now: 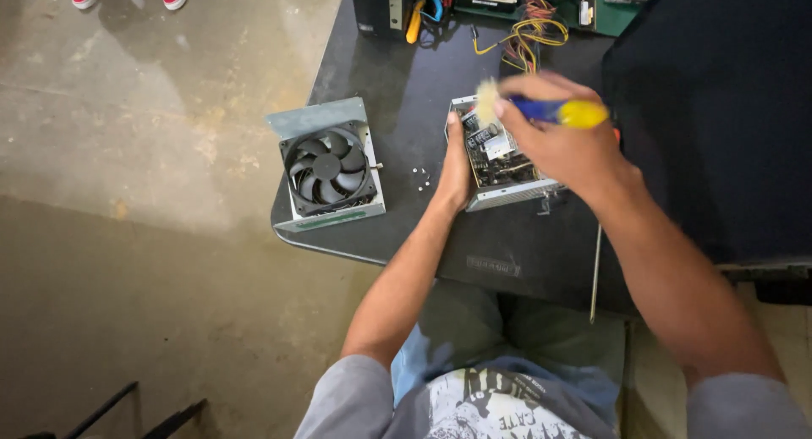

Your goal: Cleaning a circuit board with a brush and using a screwdriver to work on a power supply unit.

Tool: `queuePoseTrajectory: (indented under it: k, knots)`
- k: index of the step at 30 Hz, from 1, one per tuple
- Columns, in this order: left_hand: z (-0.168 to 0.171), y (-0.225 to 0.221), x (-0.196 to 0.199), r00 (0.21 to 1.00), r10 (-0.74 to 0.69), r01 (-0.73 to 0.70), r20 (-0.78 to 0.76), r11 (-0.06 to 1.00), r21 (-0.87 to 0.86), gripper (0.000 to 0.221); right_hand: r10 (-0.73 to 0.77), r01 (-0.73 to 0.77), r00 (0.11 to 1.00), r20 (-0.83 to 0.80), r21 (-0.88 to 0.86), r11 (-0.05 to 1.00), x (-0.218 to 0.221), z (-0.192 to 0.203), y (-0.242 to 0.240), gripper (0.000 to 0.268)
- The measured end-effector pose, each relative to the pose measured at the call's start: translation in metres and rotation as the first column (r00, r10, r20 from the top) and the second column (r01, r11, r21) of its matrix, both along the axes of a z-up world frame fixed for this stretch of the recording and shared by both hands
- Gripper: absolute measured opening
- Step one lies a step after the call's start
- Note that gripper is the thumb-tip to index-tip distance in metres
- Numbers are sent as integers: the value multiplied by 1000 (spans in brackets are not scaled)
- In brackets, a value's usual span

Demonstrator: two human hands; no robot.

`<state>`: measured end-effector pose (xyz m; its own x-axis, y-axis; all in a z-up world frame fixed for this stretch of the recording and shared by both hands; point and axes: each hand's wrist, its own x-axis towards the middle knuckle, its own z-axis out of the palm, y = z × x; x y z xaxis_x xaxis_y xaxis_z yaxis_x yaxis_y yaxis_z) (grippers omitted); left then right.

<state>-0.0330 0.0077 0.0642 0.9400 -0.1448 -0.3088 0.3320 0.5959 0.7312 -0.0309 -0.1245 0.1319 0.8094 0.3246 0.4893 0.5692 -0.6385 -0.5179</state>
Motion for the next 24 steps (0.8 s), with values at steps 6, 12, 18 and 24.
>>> queuePoseTrajectory:
  k: [6, 12, 18, 24]
  knots:
    - [53, 10, -22, 999, -35, 31, 20, 985, 169, 110, -83, 61, 992, -95, -222, 973, 17, 17, 9, 15]
    - [-76, 7, 23, 985, -69, 16, 157, 949, 315, 110, -223, 88, 884, -410, -322, 942, 17, 40, 31, 40]
    - [-76, 6, 23, 987, -68, 11, 148, 935, 354, 103, -179, 165, 984, -13, -325, 931, 41, -10, 22, 58]
    - [-91, 1, 29, 979, 41, -90, 198, 966, 242, 92, -267, 257, 958, -105, -94, 962, 32, -19, 34, 50]
